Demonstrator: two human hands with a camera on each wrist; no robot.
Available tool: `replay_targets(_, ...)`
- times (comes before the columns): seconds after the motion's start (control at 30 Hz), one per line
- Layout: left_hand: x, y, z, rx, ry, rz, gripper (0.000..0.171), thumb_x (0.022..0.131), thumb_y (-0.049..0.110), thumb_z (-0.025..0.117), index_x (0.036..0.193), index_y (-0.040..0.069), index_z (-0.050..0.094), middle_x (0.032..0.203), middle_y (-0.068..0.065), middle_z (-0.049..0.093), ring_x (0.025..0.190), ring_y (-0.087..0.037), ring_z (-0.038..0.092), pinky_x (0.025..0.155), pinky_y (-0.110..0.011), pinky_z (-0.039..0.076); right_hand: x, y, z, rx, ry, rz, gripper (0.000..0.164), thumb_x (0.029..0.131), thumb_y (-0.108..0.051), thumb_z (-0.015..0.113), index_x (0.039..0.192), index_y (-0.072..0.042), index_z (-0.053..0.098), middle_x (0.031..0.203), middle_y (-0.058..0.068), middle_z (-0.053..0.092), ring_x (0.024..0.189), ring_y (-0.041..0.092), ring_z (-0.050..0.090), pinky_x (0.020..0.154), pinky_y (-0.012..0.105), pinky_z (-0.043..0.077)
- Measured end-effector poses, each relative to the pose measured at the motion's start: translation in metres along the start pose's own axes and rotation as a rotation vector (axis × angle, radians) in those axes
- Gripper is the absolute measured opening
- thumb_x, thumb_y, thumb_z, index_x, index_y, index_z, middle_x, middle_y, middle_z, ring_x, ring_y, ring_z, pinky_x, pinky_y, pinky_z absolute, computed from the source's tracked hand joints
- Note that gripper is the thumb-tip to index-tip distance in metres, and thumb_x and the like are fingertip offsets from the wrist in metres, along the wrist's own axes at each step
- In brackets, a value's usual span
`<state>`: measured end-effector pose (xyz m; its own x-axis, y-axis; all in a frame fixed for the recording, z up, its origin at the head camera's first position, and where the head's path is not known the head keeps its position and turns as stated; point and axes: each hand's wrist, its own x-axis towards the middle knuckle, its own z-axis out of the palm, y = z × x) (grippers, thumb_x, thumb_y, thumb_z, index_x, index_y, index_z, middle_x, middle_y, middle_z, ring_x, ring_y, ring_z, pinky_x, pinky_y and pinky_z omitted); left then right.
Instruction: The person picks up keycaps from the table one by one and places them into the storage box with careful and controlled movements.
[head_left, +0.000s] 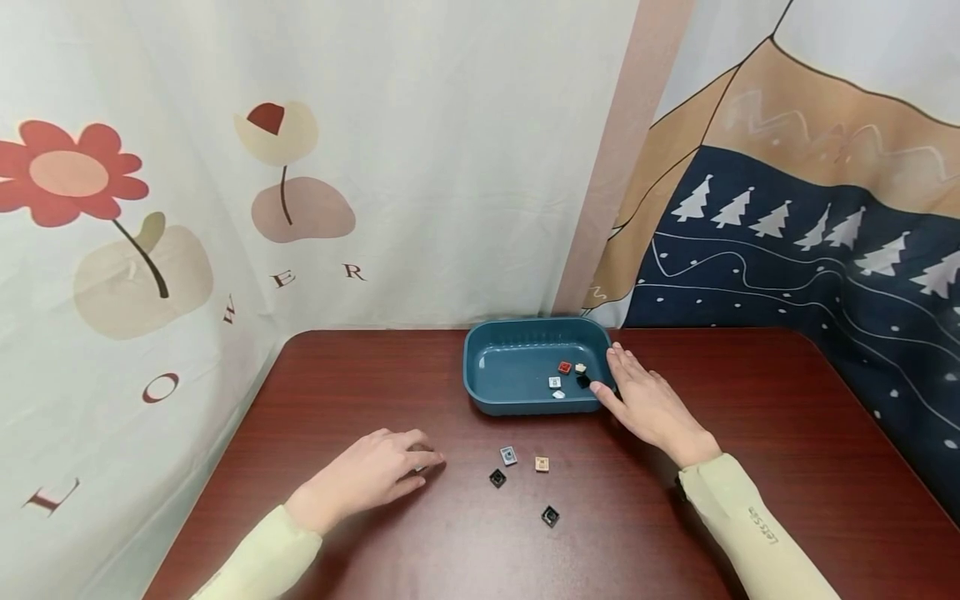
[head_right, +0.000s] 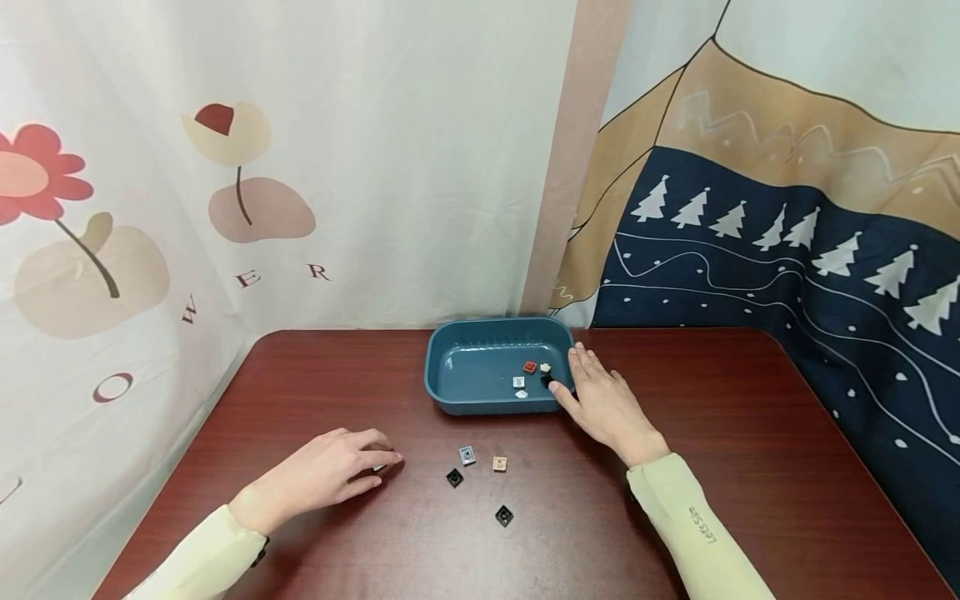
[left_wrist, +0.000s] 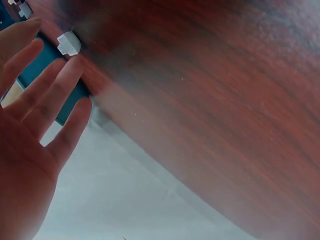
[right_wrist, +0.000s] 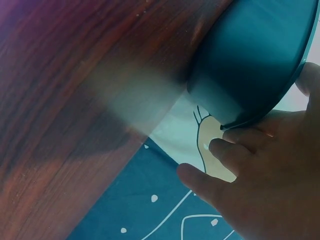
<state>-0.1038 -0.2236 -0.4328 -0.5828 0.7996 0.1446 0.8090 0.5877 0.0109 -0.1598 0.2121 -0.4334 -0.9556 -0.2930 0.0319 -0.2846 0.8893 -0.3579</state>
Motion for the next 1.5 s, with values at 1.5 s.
replay_targets(1.5,0.036,0.014,-0.023,-0.045,0.229,0.093,0.024,0.092,0.003,0.076,0.114,0.012,0.074,0.108,0.004,0.066,0.097,-0.011,0.065,0.088,-0.025,0.054,0.001,0.002,0.002,0.014,-0.015,0.023,0.086,0.107,-0.06,0.042,0.162,0.004,0.024,0.168,0.023,0.021,0.153,0.045,0.023,0.116,0.07,0.023)
